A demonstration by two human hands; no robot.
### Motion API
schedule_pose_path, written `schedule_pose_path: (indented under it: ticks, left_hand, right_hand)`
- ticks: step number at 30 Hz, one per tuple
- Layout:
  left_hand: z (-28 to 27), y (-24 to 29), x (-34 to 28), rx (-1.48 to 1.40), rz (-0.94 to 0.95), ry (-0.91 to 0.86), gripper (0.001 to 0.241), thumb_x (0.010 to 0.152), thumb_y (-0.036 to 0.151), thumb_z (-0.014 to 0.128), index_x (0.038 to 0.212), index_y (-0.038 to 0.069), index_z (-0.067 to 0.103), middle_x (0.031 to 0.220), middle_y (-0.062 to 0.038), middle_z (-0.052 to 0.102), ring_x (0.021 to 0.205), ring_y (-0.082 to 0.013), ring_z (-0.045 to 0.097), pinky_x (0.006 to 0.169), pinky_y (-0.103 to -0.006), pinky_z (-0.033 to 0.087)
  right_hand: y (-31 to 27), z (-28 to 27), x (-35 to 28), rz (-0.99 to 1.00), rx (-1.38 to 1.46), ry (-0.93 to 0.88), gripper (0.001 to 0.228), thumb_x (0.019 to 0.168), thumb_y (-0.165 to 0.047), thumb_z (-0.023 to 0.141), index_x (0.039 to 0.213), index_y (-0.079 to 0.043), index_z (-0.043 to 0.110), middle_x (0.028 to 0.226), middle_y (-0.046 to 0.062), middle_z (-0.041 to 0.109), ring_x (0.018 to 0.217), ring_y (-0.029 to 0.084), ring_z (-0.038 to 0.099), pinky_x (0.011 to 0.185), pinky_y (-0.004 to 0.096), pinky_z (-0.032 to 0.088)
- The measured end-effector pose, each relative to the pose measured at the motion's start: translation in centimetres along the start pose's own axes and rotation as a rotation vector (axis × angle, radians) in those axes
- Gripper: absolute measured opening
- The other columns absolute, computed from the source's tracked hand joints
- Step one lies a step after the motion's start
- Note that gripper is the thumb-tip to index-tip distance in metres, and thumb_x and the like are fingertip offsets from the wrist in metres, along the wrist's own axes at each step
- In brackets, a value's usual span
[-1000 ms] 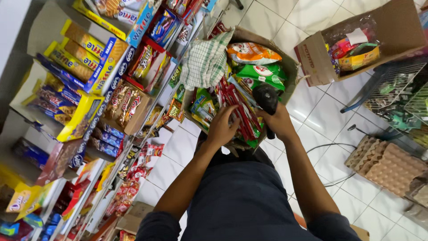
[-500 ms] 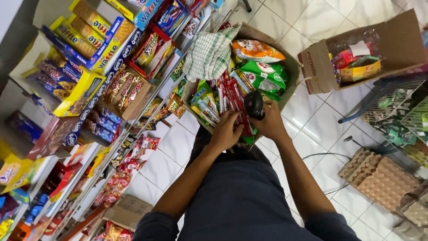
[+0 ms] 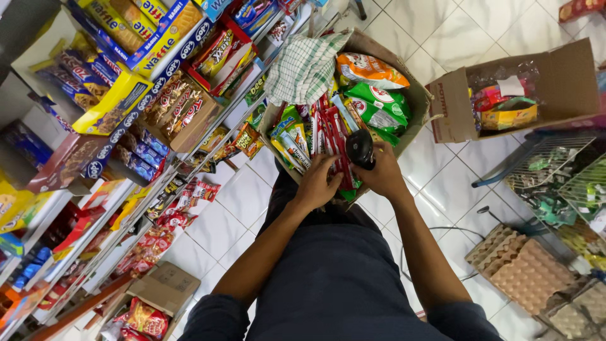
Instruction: The person uses a handheld scanner to scan barcodes on various snack packages, including chocolate bars and packets from a cardboard box, while standing in a store aisle.
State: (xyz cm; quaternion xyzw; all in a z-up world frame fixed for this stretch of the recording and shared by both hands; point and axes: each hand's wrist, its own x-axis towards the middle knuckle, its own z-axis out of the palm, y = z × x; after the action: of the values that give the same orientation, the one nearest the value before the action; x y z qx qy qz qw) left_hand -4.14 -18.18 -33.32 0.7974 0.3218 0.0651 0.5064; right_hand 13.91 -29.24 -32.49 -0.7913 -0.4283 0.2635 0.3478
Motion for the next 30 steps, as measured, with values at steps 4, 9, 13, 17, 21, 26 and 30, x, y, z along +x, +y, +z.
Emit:
schedule_pose_path:
  ticks: [4,9,13,17,21,26,30]
  left_hand:
    - [0.4,-0.4,0.0,0.057,0.100,0.077,0.048,0.092,0.021,0.072,0.137,0.009,0.059,0.127,-0.017,0.058,0.112,-0.0357,0.062,0.093,-0.0437,0.052]
    - [1.0,-0.4,-0.1,0.063,0.155,0.125,0.047,0.090,0.021,0.073,0.134,0.009,0.059,0.124,-0.016,0.060,0.114,-0.0368,0.061,0.094,-0.0449,0.051]
    - [0.9,-0.3,0.0,0.021,0.116,0.106,0.044,0.092,0.021,0.072,0.134,0.009,0.061,0.119,-0.015,0.061,0.109,-0.0344,0.062,0.091,-0.0435,0.052]
    - [1.3,-1.3,0.1,-0.060,0.094,0.174,0.040,0.097,0.023,0.071,0.132,0.008,0.063,0.114,-0.014,0.062,0.102,-0.0295,0.064,0.090,-0.0391,0.053]
    - [3.4,-3.3,1.1,-0.370,-0.037,0.297,0.041,0.099,0.032,0.069,0.128,0.004,0.064,0.117,-0.011,0.067,0.096,-0.0175,0.070,0.080,-0.0298,0.058]
    - [3.2,-4.2,1.9,-0.790,-0.376,0.161,0.049,0.100,0.039,0.063,0.137,0.006,0.060,0.111,-0.004,0.072,0.092,-0.0113,0.068,0.072,-0.0273,0.055]
    - [2.6,-3.4,1.5,-0.996,-0.516,0.172,0.048,0.100,0.038,0.066,0.137,0.008,0.062,0.106,-0.004,0.071,0.086,-0.0150,0.063,0.072,-0.0286,0.053]
  right_hand:
    - [0.5,0.3,-0.1,-0.032,-0.020,0.044,0.051,0.071,-0.025,0.089,0.114,-0.003,0.071,0.116,0.026,0.060,0.112,0.043,0.057,0.094,0.046,0.049]
    - [0.4,-0.2,0.3,-0.031,-0.048,-0.125,0.036,0.077,-0.026,0.087,0.104,-0.006,0.075,0.107,0.019,0.070,0.111,0.039,0.061,0.097,0.046,0.050]
    - [-0.5,-1.3,0.1,-0.093,-0.028,-0.084,0.033,0.075,-0.022,0.086,0.101,-0.006,0.075,0.108,0.020,0.072,0.113,0.040,0.061,0.094,0.046,0.051]
    - [-1.7,-2.5,-0.8,-0.028,0.021,-0.057,0.036,0.078,-0.022,0.083,0.108,-0.005,0.073,0.118,0.022,0.067,0.108,0.040,0.064,0.092,0.045,0.052]
    - [-3.2,-3.7,-1.3,-0.019,-0.012,-0.120,0.031,0.078,-0.021,0.085,0.104,-0.006,0.074,0.123,0.022,0.066,0.107,0.040,0.066,0.092,0.045,0.053]
    - [-5.4,-3.6,-2.3,-0.095,0.044,-0.155,0.040,0.077,-0.020,0.086,0.111,-0.005,0.072,0.124,0.022,0.064,0.106,0.039,0.066,0.092,0.044,0.053]
    - [-6.7,-2.5,-2.8,-0.175,0.060,-0.217,0.041,0.073,-0.017,0.086,0.109,-0.004,0.071,0.130,0.023,0.063,0.114,0.039,0.064,0.097,0.044,0.051]
